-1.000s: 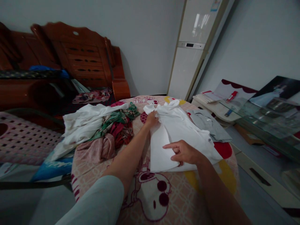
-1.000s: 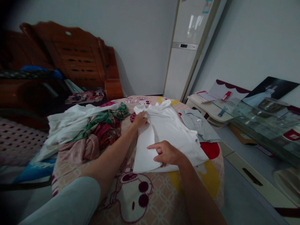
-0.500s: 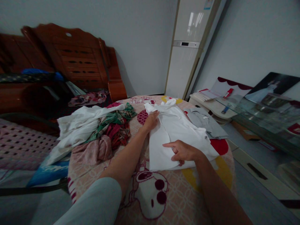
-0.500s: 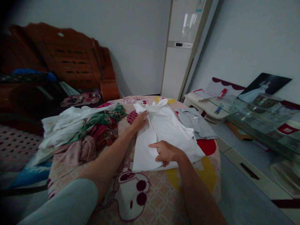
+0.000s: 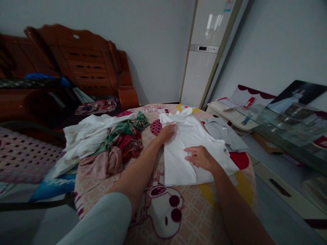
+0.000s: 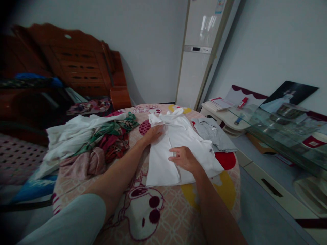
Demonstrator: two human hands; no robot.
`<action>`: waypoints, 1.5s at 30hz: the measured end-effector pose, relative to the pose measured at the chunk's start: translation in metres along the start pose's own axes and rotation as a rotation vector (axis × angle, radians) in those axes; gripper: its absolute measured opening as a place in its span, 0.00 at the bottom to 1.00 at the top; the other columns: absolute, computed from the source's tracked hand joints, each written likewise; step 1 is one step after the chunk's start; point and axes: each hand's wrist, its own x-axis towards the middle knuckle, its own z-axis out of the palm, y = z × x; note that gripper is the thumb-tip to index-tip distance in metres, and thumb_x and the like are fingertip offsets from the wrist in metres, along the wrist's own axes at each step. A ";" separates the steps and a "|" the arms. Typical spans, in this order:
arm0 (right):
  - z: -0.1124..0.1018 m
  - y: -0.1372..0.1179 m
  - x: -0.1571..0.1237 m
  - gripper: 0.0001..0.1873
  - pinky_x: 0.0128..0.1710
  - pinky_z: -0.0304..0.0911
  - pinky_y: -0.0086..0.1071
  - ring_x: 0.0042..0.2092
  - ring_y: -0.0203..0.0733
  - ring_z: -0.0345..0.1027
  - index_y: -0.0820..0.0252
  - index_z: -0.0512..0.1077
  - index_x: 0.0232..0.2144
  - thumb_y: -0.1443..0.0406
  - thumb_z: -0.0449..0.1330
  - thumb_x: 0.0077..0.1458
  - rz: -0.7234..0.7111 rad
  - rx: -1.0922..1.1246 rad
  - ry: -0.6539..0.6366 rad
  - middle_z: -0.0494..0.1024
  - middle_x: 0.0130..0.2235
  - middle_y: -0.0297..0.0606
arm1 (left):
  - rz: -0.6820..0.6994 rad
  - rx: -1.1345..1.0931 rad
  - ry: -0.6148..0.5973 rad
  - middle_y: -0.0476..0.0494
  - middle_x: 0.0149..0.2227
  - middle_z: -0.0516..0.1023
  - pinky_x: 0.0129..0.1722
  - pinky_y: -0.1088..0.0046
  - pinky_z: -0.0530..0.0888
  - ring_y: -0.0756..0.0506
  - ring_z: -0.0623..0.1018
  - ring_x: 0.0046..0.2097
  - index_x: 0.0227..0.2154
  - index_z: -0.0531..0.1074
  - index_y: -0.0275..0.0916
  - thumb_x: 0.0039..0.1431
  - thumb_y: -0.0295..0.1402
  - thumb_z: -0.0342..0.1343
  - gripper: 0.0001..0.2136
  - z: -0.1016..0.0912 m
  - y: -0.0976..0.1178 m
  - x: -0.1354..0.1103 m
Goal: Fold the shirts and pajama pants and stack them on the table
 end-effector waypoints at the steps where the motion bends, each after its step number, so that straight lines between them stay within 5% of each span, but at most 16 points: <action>1: 0.004 0.001 0.004 0.24 0.32 0.69 0.32 0.29 0.38 0.73 0.65 0.74 0.53 0.63 0.63 0.54 -0.096 -0.022 0.111 0.80 0.30 0.39 | -0.007 0.005 -0.001 0.35 0.63 0.66 0.64 0.62 0.62 0.42 0.66 0.64 0.62 0.62 0.35 0.64 0.33 0.47 0.24 0.000 -0.001 0.000; 3: 0.015 0.005 0.011 0.24 0.47 0.69 0.39 0.46 0.45 0.74 0.62 0.73 0.54 0.64 0.62 0.55 -0.292 -0.113 0.220 0.79 0.47 0.47 | -0.003 0.034 -0.033 0.33 0.62 0.67 0.64 0.60 0.62 0.41 0.66 0.64 0.59 0.65 0.34 0.64 0.33 0.48 0.22 0.001 0.000 -0.001; 5: 0.029 0.008 0.016 0.27 0.59 0.60 0.45 0.60 0.49 0.64 0.62 0.69 0.58 0.62 0.61 0.57 -0.412 -0.269 0.194 0.70 0.60 0.52 | 0.004 0.077 -0.056 0.32 0.64 0.65 0.64 0.56 0.61 0.38 0.64 0.65 0.59 0.66 0.35 0.64 0.34 0.48 0.22 0.002 0.003 -0.002; 8: 0.048 0.006 0.020 0.29 0.65 0.49 0.50 0.67 0.52 0.52 0.66 0.63 0.62 0.60 0.57 0.61 -0.404 -0.538 0.116 0.60 0.66 0.56 | -0.033 0.139 -0.049 0.35 0.67 0.58 0.64 0.48 0.58 0.35 0.58 0.68 0.61 0.64 0.39 0.65 0.38 0.48 0.23 0.003 0.011 -0.005; 11: 0.058 -0.006 0.017 0.26 0.66 0.44 0.53 0.65 0.55 0.54 0.70 0.65 0.59 0.60 0.56 0.63 -0.349 -0.709 0.168 0.63 0.63 0.59 | -0.080 0.149 -0.055 0.37 0.69 0.56 0.64 0.43 0.55 0.32 0.55 0.69 0.62 0.63 0.43 0.65 0.39 0.49 0.24 0.004 0.016 -0.006; 13: 0.061 -0.018 0.011 0.19 0.63 0.49 0.48 0.60 0.51 0.62 0.68 0.70 0.53 0.63 0.56 0.63 -0.371 -0.728 0.172 0.72 0.56 0.55 | -0.092 0.111 -0.044 0.38 0.68 0.58 0.64 0.42 0.55 0.33 0.57 0.68 0.61 0.64 0.44 0.64 0.39 0.50 0.23 0.004 0.014 -0.005; 16: 0.069 -0.036 -0.003 0.13 0.50 0.61 0.35 0.47 0.43 0.71 0.62 0.75 0.43 0.61 0.54 0.65 -0.461 -0.673 0.060 0.79 0.42 0.44 | -0.097 -0.002 0.028 0.39 0.62 0.68 0.64 0.49 0.60 0.37 0.66 0.64 0.56 0.70 0.43 0.61 0.35 0.53 0.20 0.000 0.004 -0.005; 19: 0.081 -0.048 -0.015 0.16 0.40 0.61 0.32 0.40 0.43 0.73 0.60 0.74 0.38 0.54 0.55 0.64 -0.550 -0.684 -0.076 0.79 0.37 0.42 | -0.142 -0.061 0.136 0.37 0.55 0.75 0.61 0.58 0.66 0.40 0.73 0.57 0.49 0.76 0.38 0.57 0.28 0.52 0.17 -0.010 -0.010 -0.010; 25: 0.096 -0.054 -0.015 0.18 0.35 0.60 0.32 0.38 0.44 0.74 0.60 0.70 0.44 0.52 0.54 0.63 -0.508 -0.753 -0.151 0.80 0.37 0.43 | -0.214 -0.078 0.137 0.35 0.47 0.79 0.58 0.61 0.68 0.39 0.75 0.53 0.43 0.78 0.34 0.53 0.25 0.54 0.15 -0.022 -0.016 -0.018; 30: 0.100 -0.059 -0.024 0.15 0.34 0.62 0.35 0.38 0.47 0.72 0.62 0.67 0.46 0.58 0.56 0.61 -0.523 -0.839 -0.088 0.78 0.37 0.45 | -0.419 -0.071 0.298 0.36 0.46 0.78 0.56 0.61 0.68 0.39 0.75 0.52 0.45 0.76 0.34 0.50 0.27 0.59 0.17 -0.021 -0.012 -0.015; 37: 0.113 -0.078 -0.039 0.09 0.33 0.64 0.37 0.37 0.47 0.71 0.67 0.70 0.40 0.75 0.54 0.56 -0.482 -0.945 -0.060 0.76 0.36 0.50 | -0.411 -0.115 0.159 0.40 0.44 0.80 0.56 0.64 0.68 0.40 0.77 0.48 0.38 0.80 0.39 0.48 0.27 0.59 0.13 -0.029 -0.015 -0.012; 45: 0.118 -0.073 -0.030 0.08 0.30 0.66 0.37 0.36 0.48 0.71 0.68 0.70 0.39 0.75 0.53 0.58 -0.392 -0.959 0.006 0.75 0.36 0.51 | -0.510 -0.328 0.109 0.43 0.40 0.83 0.42 0.73 0.73 0.46 0.78 0.37 0.42 0.81 0.37 0.49 0.20 0.55 0.19 -0.032 -0.021 0.008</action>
